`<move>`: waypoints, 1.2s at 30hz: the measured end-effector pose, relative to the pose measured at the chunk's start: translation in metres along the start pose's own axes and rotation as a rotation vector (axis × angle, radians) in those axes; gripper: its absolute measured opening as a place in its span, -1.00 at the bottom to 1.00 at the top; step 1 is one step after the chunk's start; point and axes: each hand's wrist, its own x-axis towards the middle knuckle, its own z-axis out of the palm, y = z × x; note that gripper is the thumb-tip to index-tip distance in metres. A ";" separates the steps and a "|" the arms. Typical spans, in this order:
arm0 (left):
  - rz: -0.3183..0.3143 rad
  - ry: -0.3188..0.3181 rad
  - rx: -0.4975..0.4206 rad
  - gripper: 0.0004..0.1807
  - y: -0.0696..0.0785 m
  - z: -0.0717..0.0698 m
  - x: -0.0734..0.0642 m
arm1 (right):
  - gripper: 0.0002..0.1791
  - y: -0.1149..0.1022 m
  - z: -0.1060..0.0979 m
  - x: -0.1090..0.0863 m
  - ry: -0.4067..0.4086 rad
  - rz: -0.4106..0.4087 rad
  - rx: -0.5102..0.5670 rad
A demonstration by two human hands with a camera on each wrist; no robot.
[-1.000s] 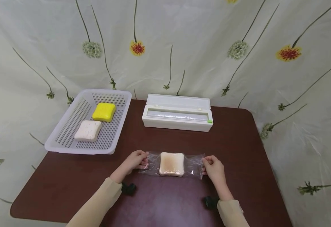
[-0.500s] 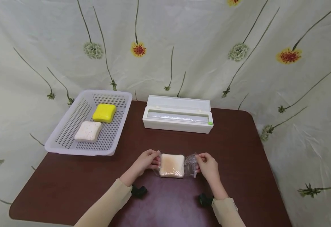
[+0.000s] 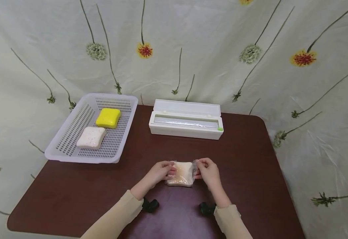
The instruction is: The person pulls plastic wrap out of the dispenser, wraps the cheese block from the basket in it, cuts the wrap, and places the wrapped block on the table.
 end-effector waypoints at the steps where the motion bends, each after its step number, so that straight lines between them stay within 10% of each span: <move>1: -0.003 0.003 -0.002 -0.59 0.000 0.000 0.000 | -0.76 0.000 0.007 0.000 -0.010 0.002 0.021; 14: -0.010 -0.019 -0.012 -0.57 -0.006 0.001 0.002 | -0.78 0.008 0.050 -0.005 -0.064 -0.040 -0.034; 20: 0.087 0.024 0.014 -0.63 -0.009 0.000 -0.002 | -0.71 0.014 0.049 -0.012 -0.085 -0.102 -0.101; 26: 0.417 0.148 0.471 -0.73 -0.015 -0.009 -0.009 | -0.71 0.024 0.036 -0.019 0.017 -0.582 -0.458; 30: 0.590 0.083 0.813 -0.52 -0.025 -0.015 -0.009 | -0.50 0.034 0.026 -0.018 -0.006 -0.951 -0.813; 36: 0.574 -0.051 0.928 -0.36 -0.033 -0.015 -0.005 | -0.38 0.036 0.021 -0.015 -0.223 -0.905 -0.968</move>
